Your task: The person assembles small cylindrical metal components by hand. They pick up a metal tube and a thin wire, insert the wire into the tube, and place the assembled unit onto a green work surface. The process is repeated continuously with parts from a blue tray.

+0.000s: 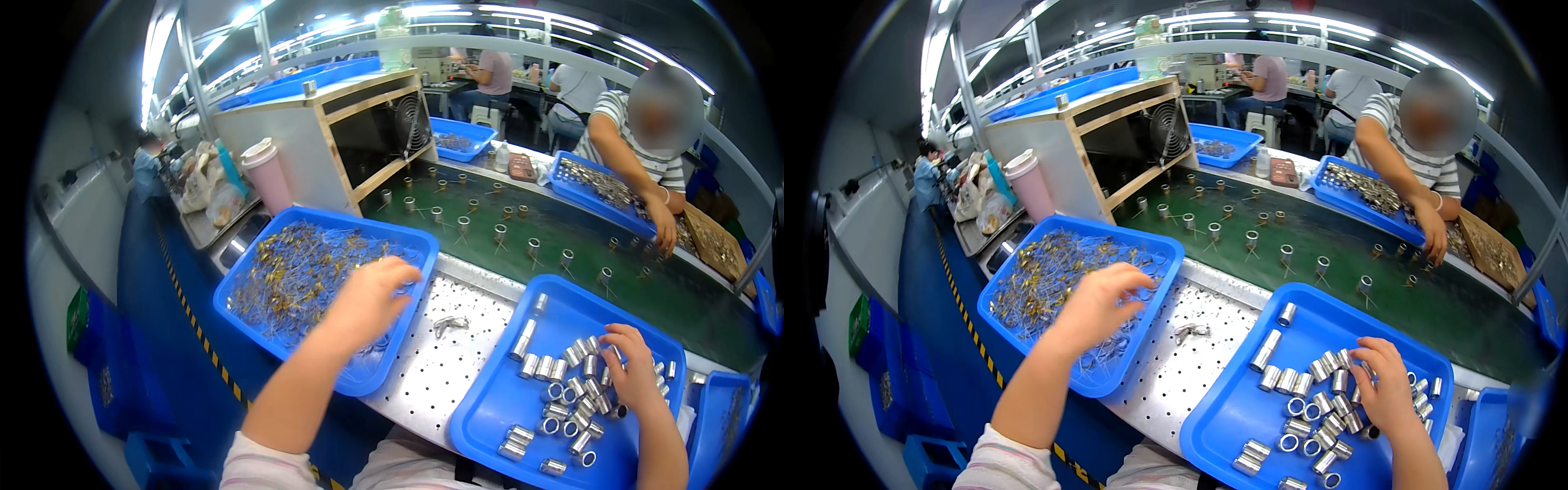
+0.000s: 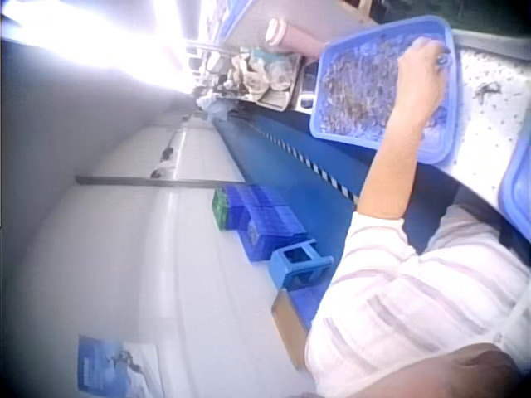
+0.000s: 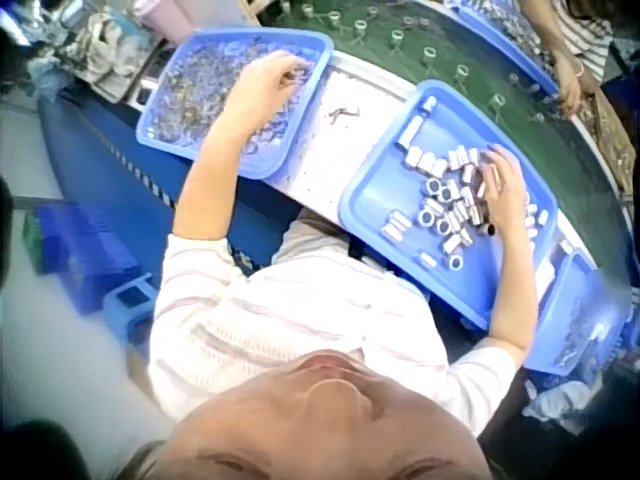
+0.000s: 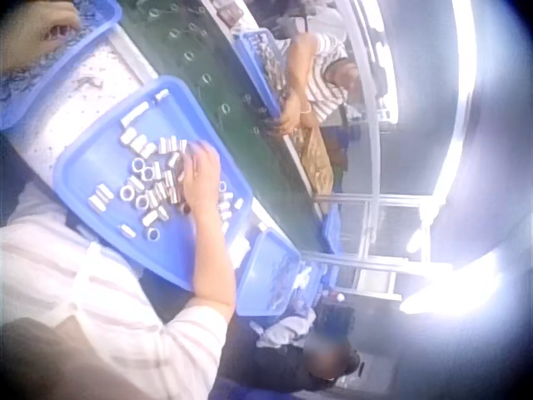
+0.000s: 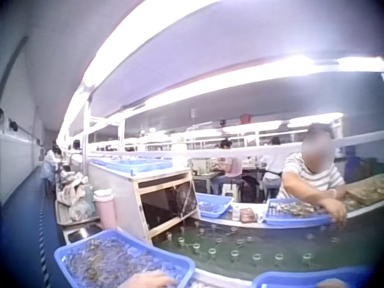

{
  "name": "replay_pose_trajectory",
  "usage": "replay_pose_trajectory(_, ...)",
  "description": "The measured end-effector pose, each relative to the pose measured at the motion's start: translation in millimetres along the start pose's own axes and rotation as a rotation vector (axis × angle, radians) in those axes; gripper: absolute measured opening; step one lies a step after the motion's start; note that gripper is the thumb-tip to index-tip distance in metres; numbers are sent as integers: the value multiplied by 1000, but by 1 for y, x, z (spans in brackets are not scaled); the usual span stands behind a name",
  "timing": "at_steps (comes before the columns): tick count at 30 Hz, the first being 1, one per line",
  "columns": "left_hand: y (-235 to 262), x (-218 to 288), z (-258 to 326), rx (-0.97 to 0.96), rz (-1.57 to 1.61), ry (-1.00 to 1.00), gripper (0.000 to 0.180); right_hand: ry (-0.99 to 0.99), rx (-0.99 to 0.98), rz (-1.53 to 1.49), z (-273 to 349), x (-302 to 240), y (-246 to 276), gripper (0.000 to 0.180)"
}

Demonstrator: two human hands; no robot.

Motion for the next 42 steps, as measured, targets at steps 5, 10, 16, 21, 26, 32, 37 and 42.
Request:
replay_pose_trajectory(5, 12, -33, 4, -58, -282, 118, 41, 128, -58, 16, -17, -13, 3, 17)
replay_pose_trajectory(10, -23, 88, 2, -6, 6, -161, 27, 91, -32, 189, -67, 17, 4, 11)
replay_pose_trajectory(16, -111, 167, -9, -329, 297, -385, 9, -311, -114, 332, -123, 103, -12, 15)
replay_pose_trajectory(21, -141, 153, -30, -243, 508, -330, 9, -322, -166, 505, -120, 117, -34, 19)
replay_pose_trajectory(26, -155, 134, -26, -212, 644, -182, 13, -314, 61, -19, -94, 115, -10, 17)
replay_pose_trajectory(32, -171, 118, -26, -358, 1180, 188, 28, -505, 20, -692, -16, 38, 12, 18)
replay_pose_trajectory(37, -171, 135, -17, -550, 1377, 275, 27, -513, 18, -821, 22, -4, 18, 14)
replay_pose_trajectory(42, -174, 141, -14, -625, 1398, 240, 24, -469, 76, -845, 30, -7, 19, 10)
Point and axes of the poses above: each hand's wrist, its own z-axis away from the middle knuckle, its own y-axis out of the back of the hand, x = y × z, the point moved 7 cm from there along -z, towards the middle knuckle, and after that the axes turned 6 degrees about z, right-handed, at the moved point
